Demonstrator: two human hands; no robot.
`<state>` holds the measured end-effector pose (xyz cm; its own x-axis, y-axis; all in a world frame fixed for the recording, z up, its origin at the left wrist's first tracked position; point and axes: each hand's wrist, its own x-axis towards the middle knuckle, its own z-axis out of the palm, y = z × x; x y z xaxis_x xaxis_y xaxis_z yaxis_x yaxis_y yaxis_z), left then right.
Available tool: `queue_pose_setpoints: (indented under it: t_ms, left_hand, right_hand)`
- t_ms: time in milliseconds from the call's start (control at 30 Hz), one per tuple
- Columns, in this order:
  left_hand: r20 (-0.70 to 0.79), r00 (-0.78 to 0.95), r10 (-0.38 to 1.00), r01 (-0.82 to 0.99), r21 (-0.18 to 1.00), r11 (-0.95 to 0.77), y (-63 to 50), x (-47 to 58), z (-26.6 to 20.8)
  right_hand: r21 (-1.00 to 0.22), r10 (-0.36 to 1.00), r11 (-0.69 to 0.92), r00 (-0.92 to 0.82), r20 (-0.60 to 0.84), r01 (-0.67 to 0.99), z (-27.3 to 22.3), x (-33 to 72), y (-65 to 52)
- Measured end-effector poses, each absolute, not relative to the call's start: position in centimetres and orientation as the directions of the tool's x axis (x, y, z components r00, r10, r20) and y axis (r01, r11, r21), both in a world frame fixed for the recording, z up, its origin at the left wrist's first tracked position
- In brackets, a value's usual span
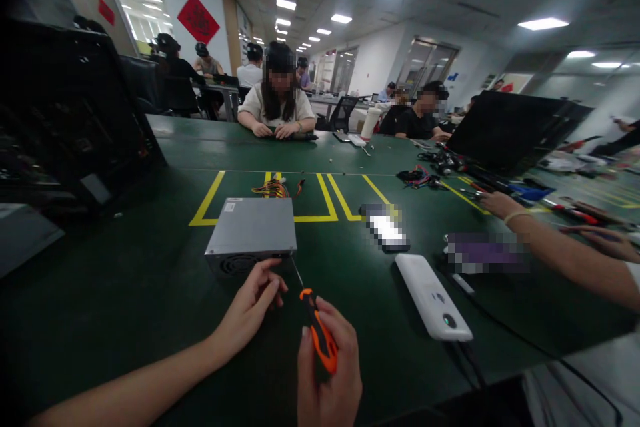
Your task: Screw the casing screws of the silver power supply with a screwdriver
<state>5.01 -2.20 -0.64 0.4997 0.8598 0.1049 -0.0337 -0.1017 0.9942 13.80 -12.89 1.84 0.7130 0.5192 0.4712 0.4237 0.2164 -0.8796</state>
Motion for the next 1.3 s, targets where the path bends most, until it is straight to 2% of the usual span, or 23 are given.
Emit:
queue_pose_setpoints:
  t_ms: [133, 233, 333, 433, 567, 633, 800, 1000, 1167, 1300]
  left_hand:
    - [0.112, 0.492, 0.863, 0.001, 0.992, -0.129, -2.4, 4.9, -0.7]
    - [0.123, 0.515, 0.848, 0.022, 0.987, -0.156, -2.4, 4.9, -0.8]
    - [0.127, 0.554, 0.822, 0.059, 0.98, -0.191, -2.4, 4.8, -0.8]
    - [0.124, 0.565, 0.816, 0.089, 0.974, -0.209, -2.3, 4.7, -0.9]
    - [0.128, 0.568, 0.813, 0.122, 0.964, -0.237, -2.1, 4.7, -1.3]
    - [0.138, 0.581, 0.802, 0.133, 0.956, -0.261, -2.1, 4.8, -1.5]
    - [0.128, 0.64, 0.758, 0.12, 0.957, -0.263, -2.0, 5.0, -1.4]
    - [0.112, 0.659, 0.744, 0.072, 0.975, -0.211, -2.0, 4.9, -1.4]
    - [0.107, 0.645, 0.756, 0.068, 0.978, -0.196, -2.2, 5.0, -1.5]
    - [0.146, 0.627, 0.766, 0.075, 0.967, -0.245, -2.6, 4.9, -1.4]
  right_hand:
    - [-0.844, 0.514, 0.208, 0.679, 0.524, 0.495, 1.8, 14.4, -12.6]
    - [-0.85, 0.52, 0.183, 0.684, 0.511, 0.495, 1.9, 14.8, -12.6]
    - [-0.833, 0.536, 0.23, 0.648, 0.54, 0.503, 1.9, 14.8, -12.6]
    - [-0.772, 0.536, 0.284, 0.573, 0.62, 0.569, 1.9, 15.0, -12.5]
    - [-0.597, 0.497, 0.293, 0.415, 0.763, 0.747, 1.5, 16.0, -12.2]
    - [-0.541, 0.452, 0.3, 0.383, 0.806, 0.786, 1.3, 16.4, -12.0]
    - [-0.618, 0.465, 0.322, 0.449, 0.763, 0.717, 1.2, 16.6, -12.0]
    - [-0.497, 0.442, 0.235, 0.364, 0.82, 0.836, 2.1, 17.0, -11.7]
    - [-0.583, 0.446, 0.33, 0.421, 0.79, 0.742, 2.3, 17.0, -11.4]
    - [-0.476, 0.409, 0.311, 0.336, 0.849, 0.823, 2.4, 16.9, -11.1]
